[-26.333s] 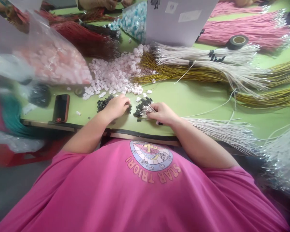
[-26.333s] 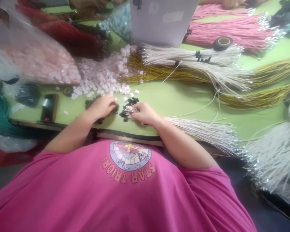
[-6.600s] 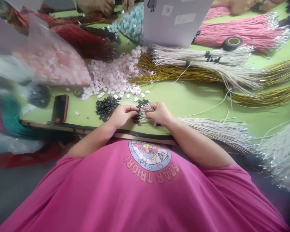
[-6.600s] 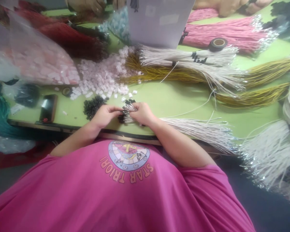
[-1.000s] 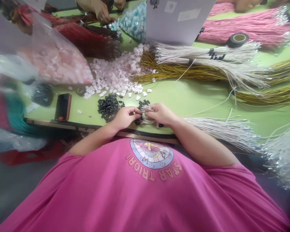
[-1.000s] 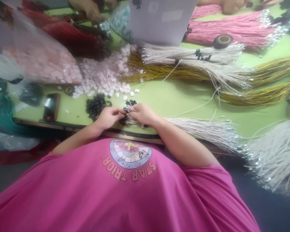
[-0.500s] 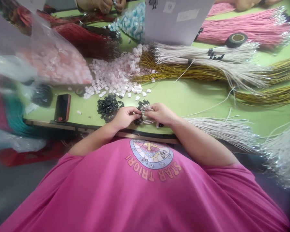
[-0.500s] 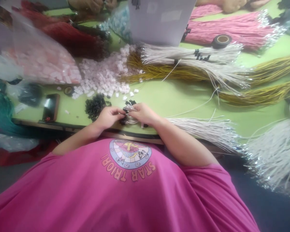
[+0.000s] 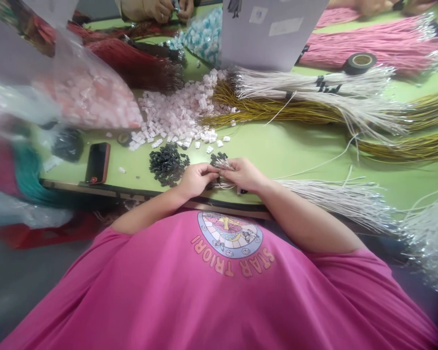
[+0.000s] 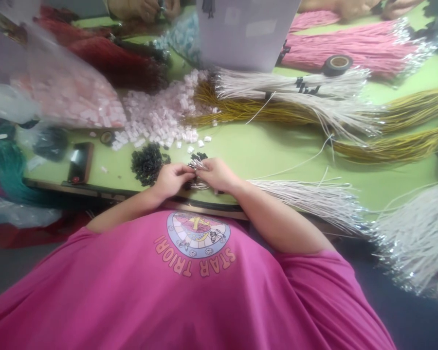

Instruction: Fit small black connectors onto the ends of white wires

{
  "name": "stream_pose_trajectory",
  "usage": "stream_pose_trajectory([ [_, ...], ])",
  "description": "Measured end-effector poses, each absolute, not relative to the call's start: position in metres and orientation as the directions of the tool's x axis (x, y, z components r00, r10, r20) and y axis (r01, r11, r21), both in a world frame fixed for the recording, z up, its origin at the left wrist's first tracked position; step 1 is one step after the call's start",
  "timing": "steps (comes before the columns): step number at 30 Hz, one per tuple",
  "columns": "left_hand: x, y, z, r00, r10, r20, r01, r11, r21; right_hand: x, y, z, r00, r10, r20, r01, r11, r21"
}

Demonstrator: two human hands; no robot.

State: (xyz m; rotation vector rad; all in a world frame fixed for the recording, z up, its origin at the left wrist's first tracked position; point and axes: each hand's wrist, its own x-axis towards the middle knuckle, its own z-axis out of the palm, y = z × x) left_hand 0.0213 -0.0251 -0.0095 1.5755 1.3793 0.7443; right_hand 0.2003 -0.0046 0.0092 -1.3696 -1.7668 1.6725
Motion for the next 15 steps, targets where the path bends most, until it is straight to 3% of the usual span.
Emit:
stream_pose_trajectory([
  [7,0.012,-0.026,0.001,0.250,0.962,-0.109,0.492,-0.029,0.870,0.202,-0.005,0.006,-0.501,0.795,-0.342,0.364,-0.165,-0.917],
  [15,0.001,-0.018,-0.006,0.251,0.939,-0.237,0.328,0.147,0.933,0.212,0.003,0.015,-0.497,0.797,-0.342,0.338,-0.185,-0.923],
])
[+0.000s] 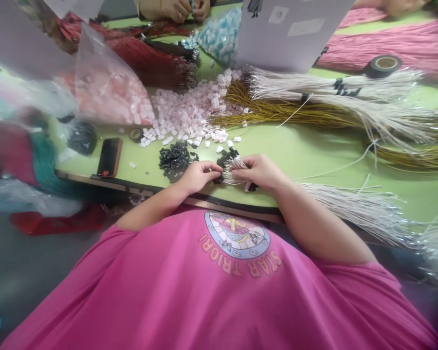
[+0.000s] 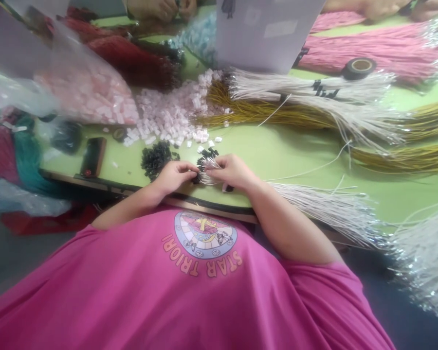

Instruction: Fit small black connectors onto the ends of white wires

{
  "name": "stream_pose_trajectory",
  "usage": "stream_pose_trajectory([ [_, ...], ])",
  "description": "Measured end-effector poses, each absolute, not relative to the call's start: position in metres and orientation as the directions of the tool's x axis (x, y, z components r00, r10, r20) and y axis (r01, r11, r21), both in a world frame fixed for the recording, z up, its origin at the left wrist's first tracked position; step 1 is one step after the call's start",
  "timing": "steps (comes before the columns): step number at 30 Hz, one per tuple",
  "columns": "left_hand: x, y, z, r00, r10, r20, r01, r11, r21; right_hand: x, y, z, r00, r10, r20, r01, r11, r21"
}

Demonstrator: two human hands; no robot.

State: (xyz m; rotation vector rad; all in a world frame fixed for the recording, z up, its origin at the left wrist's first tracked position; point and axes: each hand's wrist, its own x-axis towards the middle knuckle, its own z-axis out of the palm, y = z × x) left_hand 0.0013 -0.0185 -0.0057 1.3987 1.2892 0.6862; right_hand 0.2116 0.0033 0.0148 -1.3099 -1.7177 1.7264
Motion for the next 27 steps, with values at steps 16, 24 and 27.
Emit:
stream_pose_trajectory([
  [16,-0.057,0.016,0.007,0.176,0.979,0.102,0.874,-0.203,0.441,0.206,0.001,0.014,-0.525,0.773,-0.356,0.445,-0.108,-0.889],
  [24,-0.064,0.049,-0.011,0.238,0.970,-0.045,0.879,-0.195,0.434,0.204,-0.001,0.013,-0.500,0.794,-0.344,0.450,-0.102,-0.887],
  [27,-0.058,0.044,-0.003,0.157,0.987,-0.033,0.847,-0.118,0.519,0.204,-0.001,0.014,-0.489,0.798,-0.352,0.438,-0.124,-0.890],
])
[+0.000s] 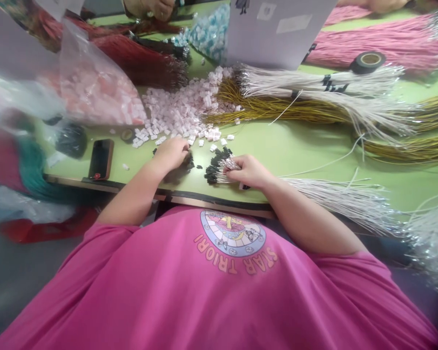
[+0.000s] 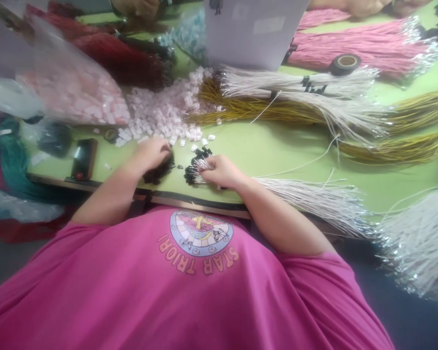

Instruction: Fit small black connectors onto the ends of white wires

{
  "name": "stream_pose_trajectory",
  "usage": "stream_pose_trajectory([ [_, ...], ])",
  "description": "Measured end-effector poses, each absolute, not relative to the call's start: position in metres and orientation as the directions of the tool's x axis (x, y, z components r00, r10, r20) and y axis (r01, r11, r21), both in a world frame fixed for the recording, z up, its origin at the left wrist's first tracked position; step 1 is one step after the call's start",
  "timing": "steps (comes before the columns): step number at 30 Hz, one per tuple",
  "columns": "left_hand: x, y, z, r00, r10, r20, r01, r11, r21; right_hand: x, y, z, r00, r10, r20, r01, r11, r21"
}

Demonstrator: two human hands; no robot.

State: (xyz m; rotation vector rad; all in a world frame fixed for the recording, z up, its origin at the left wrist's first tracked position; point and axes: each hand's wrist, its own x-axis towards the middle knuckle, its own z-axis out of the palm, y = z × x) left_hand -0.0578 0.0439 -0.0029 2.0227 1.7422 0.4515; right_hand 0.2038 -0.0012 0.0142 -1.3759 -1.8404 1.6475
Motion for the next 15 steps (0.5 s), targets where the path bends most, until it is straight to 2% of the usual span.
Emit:
stream_pose_trajectory([
  [3,-0.044,0.025,0.012,0.183,0.978,-0.103,0.740,-0.068,0.669,0.203,-0.002,0.014,-0.486,0.803,-0.345,0.429,-0.125,-0.895],
  [5,-0.030,0.009,0.018,0.294,0.934,-0.203,0.576,-0.004,0.817,0.203,-0.002,0.013,-0.486,0.808,-0.331,0.424,-0.113,-0.898],
  [7,-0.016,-0.003,0.016,0.353,0.896,-0.269,0.423,0.104,0.900,0.203,-0.003,0.012,-0.475,0.816,-0.328,0.423,-0.115,-0.899],
  [11,-0.001,-0.012,-0.003,0.292,0.899,-0.326,0.129,0.300,0.945,0.202,-0.004,0.012,-0.419,0.858,-0.297,0.411,-0.113,-0.905],
  [15,0.001,-0.012,-0.013,0.263,0.902,-0.342,-0.039,0.364,0.931,0.201,-0.006,0.012,-0.389,0.875,-0.288,0.393,-0.125,-0.911],
])
